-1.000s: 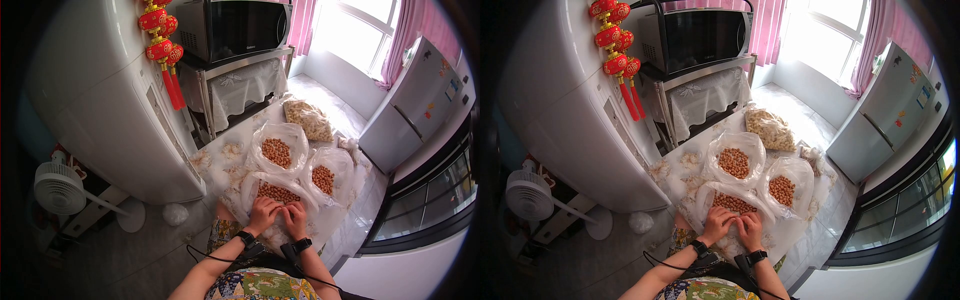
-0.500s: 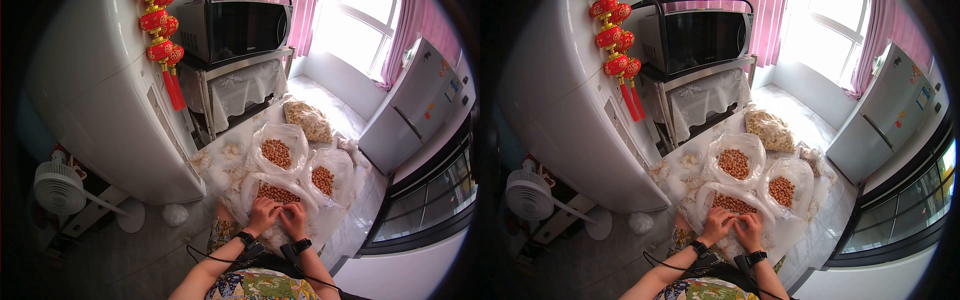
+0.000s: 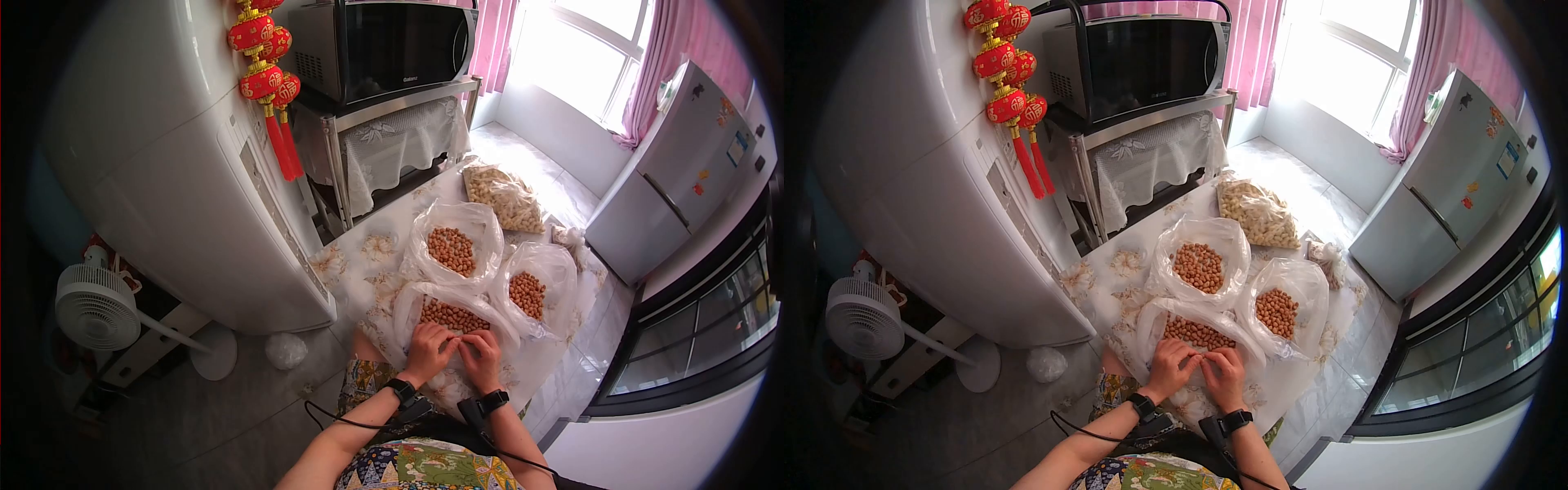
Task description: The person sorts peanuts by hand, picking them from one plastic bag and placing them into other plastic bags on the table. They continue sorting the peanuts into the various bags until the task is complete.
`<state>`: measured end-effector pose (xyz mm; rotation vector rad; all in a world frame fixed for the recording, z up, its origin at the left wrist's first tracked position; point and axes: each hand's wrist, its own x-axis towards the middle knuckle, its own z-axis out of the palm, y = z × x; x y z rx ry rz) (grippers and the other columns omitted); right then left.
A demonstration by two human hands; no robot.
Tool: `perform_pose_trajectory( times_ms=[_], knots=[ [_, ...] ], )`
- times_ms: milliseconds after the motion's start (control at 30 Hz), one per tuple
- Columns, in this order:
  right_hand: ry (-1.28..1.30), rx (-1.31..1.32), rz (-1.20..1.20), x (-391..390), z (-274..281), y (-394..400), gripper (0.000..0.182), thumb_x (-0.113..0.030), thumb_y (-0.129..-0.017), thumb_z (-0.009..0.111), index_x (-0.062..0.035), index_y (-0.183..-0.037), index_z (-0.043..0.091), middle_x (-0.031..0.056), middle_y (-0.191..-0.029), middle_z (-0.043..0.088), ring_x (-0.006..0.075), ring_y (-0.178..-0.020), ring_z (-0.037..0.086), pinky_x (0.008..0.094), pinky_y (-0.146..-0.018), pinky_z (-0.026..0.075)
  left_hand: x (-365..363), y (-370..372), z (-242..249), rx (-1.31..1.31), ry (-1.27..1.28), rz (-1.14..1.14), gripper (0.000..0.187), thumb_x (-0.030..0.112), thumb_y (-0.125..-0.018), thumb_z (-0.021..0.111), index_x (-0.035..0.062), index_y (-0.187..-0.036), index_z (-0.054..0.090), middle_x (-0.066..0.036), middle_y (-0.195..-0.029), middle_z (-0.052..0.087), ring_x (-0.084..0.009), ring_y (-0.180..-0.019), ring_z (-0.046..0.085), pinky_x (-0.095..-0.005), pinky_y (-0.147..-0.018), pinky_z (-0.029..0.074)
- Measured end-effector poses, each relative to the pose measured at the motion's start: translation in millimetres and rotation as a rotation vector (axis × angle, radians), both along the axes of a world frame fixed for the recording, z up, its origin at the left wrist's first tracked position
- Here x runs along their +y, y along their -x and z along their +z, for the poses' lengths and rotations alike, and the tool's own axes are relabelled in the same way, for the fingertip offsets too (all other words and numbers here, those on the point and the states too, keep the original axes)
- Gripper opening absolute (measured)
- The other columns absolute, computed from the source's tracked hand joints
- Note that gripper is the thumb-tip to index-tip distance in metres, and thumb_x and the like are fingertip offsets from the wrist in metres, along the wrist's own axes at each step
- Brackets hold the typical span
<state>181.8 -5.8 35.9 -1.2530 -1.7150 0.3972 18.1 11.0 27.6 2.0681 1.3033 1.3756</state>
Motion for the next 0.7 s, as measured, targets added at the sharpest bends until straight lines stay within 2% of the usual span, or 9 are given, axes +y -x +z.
perform_pose_trajectory(
  times_ms=[700],
  knots=[
    [-0.022,-0.007,0.009,1.0,-0.2,-0.4,0.018,-0.002,-0.080,0.081,-0.0026,-0.097,0.075,0.0121,-0.096,0.069,0.0294,-0.090,0.066,0.0382,-0.078,0.054,0.0,0.0,2.4,-0.005,-0.012,-0.003,0.015,0.020,-0.088,0.075,0.0059,-0.086,0.070,-0.009,-0.086,0.068,-0.0313,-0.090,0.065,-0.0443,-0.088,0.047]
  ],
)
